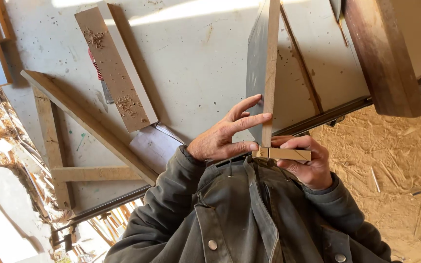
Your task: The person adjusts the camera, then picks up a dark rectangular board and places it on a workbench. They use a sanding block to sand the surface of the board, then flip it over to sand the edges and the other side. The person also handles a smaller piece of wood and a metal bar during the process.
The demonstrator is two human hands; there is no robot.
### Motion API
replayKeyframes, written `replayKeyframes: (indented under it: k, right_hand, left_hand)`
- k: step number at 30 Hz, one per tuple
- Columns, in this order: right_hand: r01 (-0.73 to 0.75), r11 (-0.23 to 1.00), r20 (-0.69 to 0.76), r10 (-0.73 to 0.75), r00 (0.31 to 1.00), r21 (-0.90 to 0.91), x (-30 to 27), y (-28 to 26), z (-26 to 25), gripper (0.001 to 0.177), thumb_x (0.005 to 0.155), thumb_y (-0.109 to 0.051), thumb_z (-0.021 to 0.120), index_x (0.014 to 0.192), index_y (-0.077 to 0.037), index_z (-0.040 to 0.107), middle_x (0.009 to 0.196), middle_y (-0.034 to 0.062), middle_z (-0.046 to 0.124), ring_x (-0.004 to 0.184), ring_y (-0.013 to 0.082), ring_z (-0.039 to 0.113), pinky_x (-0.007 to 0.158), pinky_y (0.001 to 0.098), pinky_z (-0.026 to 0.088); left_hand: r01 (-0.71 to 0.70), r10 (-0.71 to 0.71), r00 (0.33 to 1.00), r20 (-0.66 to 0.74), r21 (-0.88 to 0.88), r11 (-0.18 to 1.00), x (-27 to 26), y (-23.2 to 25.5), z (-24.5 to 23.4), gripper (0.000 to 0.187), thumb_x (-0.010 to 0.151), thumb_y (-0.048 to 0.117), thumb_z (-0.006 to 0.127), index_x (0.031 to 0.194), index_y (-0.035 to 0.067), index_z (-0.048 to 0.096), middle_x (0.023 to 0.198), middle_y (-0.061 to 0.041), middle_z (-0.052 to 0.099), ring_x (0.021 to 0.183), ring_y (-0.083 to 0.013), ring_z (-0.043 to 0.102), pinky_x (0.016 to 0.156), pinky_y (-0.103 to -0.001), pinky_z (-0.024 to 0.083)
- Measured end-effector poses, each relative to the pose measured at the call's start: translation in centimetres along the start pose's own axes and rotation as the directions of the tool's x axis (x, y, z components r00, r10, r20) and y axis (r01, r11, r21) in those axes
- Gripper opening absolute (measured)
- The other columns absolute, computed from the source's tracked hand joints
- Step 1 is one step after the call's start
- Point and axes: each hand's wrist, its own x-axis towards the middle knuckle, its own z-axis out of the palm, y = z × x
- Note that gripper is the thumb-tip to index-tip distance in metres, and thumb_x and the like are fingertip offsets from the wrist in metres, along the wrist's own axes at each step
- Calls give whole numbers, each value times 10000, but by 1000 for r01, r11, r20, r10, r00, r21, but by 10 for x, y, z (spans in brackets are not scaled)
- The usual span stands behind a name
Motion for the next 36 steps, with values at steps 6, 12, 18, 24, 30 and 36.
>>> replayKeyframes:
  k: [6, 12, 18, 24, 30, 36]
  right_hand:
    - [28, 998, 3, -29, 1000, 53, -2, 13, -3, 327, 900, 13, 787, 1170, -45, 613, 1231, 216, 718, 1281, 305, 666, 1087, 452, 574]
    - [-25, 997, 50, 22, 999, 73, 8, -2, 3, 311, 905, 19, 767, 1161, -51, 606, 1269, 234, 712, 1267, 305, 679, 1040, 431, 603]
    - [-5, 999, 44, 3, 999, 41, 8, -1, 2, 309, 905, 21, 761, 1159, -48, 600, 1260, 238, 711, 1269, 305, 677, 1040, 424, 602]
    - [-5, 998, 35, 3, 999, 63, 7, 1, 2, 303, 911, 9, 765, 1160, -48, 603, 1243, 234, 720, 1265, 305, 678, 1039, 424, 603]
    - [0, 999, 31, -1, 1000, 44, 9, -1, 3, 307, 901, 8, 769, 1155, -47, 606, 1231, 234, 720, 1271, 309, 680, 1047, 429, 603]
    - [-22, 998, 32, 20, 999, 57, 7, -1, 2, 301, 907, 11, 764, 1154, -49, 602, 1249, 241, 718, 1259, 309, 681, 1046, 430, 597]
  left_hand:
    - [1, 0, 999, -42, 22, 1000, 2, -3, 2, 616, 1004, 405, 749, 1558, 262, 522, 1761, -167, 233, 1645, -360, 315, 1331, -508, 373]
    - [-6, 4, 998, -70, -26, 1000, -3, -8, 5, 630, 986, 409, 764, 1546, 246, 528, 1759, -165, 223, 1651, -362, 288, 1344, -511, 346]
    - [27, -31, 997, -76, -53, 998, -1, -6, 4, 629, 976, 397, 783, 1536, 246, 541, 1765, -154, 212, 1649, -364, 283, 1342, -517, 340]
    - [27, -35, 996, -82, -100, 995, -1, -7, 6, 613, 978, 344, 802, 1530, 251, 553, 1772, -143, 207, 1663, -359, 258, 1369, -525, 294]
    - [37, -46, 995, -86, -110, 993, -3, -5, 7, 609, 977, 309, 814, 1526, 243, 559, 1773, -131, 215, 1665, -346, 259, 1375, -514, 279]
    - [36, -49, 995, -87, -137, 990, -3, -6, 6, 599, 981, 298, 808, 1525, 240, 562, 1777, -129, 209, 1669, -340, 245, 1380, -506, 259]
